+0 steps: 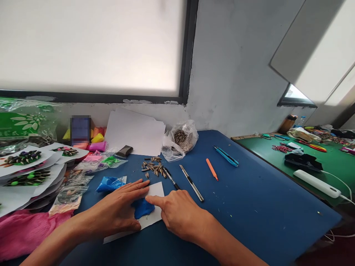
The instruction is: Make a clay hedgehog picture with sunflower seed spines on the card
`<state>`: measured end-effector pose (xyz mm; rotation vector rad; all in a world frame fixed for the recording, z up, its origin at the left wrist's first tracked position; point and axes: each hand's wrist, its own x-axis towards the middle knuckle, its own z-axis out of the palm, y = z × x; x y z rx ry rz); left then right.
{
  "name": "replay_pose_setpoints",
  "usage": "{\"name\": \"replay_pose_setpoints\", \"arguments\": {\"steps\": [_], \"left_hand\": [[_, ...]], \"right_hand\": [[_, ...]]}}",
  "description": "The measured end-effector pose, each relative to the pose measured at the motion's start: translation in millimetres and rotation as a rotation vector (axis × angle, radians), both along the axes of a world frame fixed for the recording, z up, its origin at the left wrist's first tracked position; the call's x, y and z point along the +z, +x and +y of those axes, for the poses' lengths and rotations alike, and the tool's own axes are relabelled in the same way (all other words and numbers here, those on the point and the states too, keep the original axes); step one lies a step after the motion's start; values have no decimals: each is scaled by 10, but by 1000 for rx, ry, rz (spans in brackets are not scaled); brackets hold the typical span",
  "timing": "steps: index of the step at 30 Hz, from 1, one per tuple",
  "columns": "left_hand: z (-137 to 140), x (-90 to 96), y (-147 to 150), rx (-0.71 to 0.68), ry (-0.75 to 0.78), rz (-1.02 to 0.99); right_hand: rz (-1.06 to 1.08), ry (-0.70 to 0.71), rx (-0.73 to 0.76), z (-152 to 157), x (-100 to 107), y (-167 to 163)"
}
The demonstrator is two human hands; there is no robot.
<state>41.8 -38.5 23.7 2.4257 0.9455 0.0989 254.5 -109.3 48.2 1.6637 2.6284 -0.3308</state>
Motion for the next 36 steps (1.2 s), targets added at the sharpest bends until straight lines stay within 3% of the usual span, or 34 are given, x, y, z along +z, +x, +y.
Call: {"name": "replay_pose_setpoints", "arguments": {"steps": [10,17,25,30,34,36], "left_hand": [[25,51,-17,-15,-45,1],[36,-7,-14,-36,-7,-23],[15,56,17,-36,-29,-14],[1,75,1,-18,-39,-55],[53,53,-65,64,-103,-128],[111,13,-100,123,-41,-225]], "right_hand": [[-67,-30,8,-90,-28,-33],[-65,3,-53,22,120,-34],[-198,-118,4,76,279,-220],[101,17,-14,254,141,-178],[333,33,-92,318,-35,-98],[392,45,-65,313,-79,-60]]}}
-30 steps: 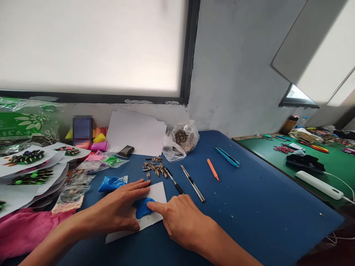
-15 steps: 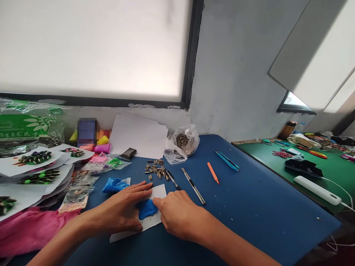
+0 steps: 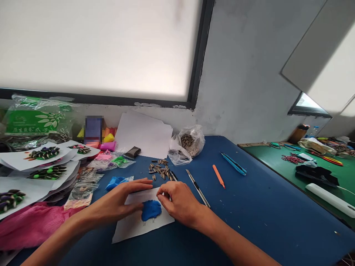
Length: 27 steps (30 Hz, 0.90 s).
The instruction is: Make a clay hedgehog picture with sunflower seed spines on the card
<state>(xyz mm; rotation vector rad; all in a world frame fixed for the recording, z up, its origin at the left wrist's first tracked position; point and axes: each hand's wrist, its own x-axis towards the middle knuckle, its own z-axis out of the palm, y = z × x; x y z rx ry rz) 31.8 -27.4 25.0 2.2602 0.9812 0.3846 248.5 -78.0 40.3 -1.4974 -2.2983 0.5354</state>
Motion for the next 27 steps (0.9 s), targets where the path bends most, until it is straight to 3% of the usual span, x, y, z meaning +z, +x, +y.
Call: {"name": "replay_pose_setpoints", "arguments": {"steps": [3,8,15,27], "left_hand": [[82,-81,-24,128,130,-24],[113,-184,28,136,261,38],[112,-246,96,111,272,2],[140,-358,127,97,301,-54]], "right_hand": [[-44,31,87,-18,-11,34],[-227,50,181,-25,2,42],[-270,10,188,-24,-21,49],[-195,185,307,-72,-96,-41]]}}
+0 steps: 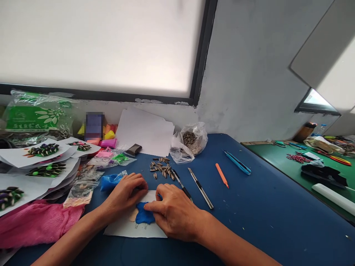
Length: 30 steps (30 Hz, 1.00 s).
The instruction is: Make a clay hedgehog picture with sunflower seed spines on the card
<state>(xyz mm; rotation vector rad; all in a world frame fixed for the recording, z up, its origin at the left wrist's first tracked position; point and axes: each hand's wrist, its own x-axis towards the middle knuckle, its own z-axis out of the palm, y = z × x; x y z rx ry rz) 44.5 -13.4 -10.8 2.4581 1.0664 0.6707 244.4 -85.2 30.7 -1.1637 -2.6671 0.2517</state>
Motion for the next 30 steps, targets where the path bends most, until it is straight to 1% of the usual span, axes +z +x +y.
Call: {"name": "replay_pose_setpoints", "arguments": {"steps": [4,7,9,12,15,17,19,22,24,27,30], "left_hand": [[-9,-15,4,0,-6,-1],[-32,-12,9,-9,6,-8],[-50,1,13,-17,31,6],[-72,20,21,-22,69,53],[-75,18,25,-27,83,68],[-67,3,22,-31,80,45],[-56,-14,15,-35,70,11],[-42,-21,4,-38,51,-18],[-37,-13,1,-35,45,-23],[-32,3,1,-34,42,-9],[-27,10,-1,-42,42,8]], "right_hand": [[-7,-7,-3,-10,10,6],[68,-51,-37,7,24,40],[151,-101,-106,33,9,53],[279,-204,-250,75,-49,38],[386,-251,-307,93,-104,1],[412,-224,-269,90,-117,-7],[372,-158,-181,87,-108,12],[230,-24,-46,87,-75,86],[149,51,11,83,-57,144],[22,114,80,53,-55,208],[-115,150,105,9,-68,224]]}}
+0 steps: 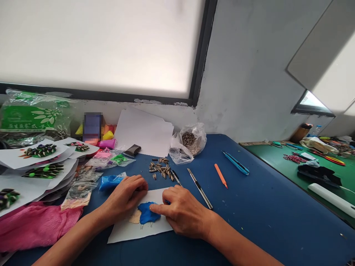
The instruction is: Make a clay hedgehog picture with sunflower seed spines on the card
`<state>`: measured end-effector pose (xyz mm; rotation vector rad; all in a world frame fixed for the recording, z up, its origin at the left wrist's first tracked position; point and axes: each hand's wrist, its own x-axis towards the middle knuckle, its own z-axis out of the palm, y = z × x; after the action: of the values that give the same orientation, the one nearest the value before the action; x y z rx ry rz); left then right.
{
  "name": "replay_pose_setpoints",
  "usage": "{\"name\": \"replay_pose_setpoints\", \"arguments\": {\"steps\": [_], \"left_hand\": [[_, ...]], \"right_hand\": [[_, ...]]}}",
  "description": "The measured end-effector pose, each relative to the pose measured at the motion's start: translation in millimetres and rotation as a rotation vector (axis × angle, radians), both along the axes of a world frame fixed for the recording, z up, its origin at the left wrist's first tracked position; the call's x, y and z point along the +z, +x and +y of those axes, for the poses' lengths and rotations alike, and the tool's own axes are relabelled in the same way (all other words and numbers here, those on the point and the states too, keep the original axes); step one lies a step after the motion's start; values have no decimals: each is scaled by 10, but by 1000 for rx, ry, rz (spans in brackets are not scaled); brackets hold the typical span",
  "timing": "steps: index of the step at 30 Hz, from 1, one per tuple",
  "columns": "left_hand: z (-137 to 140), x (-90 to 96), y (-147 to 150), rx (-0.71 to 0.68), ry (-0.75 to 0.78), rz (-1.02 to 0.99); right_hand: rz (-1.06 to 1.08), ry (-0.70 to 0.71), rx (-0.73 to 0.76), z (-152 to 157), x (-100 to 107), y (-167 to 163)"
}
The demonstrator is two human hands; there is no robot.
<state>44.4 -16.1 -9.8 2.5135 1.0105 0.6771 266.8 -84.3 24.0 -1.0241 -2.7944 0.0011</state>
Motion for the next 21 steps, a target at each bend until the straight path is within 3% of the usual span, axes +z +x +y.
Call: {"name": "replay_pose_setpoints", "arguments": {"steps": [7,13,17,21], "left_hand": [[-14,3,-5,-4,20,-9],[-13,-5,-6,-3,33,1],[-34,101,-42,3,-16,-46],[-122,222,-50,-77,-86,-79]], "right_hand": [[-89,47,-29,-29,-3,-32],[-19,-22,-88,-45,-18,-37],[41,-71,-121,-47,-18,-45],[73,-88,-119,-35,-30,-43]]}}
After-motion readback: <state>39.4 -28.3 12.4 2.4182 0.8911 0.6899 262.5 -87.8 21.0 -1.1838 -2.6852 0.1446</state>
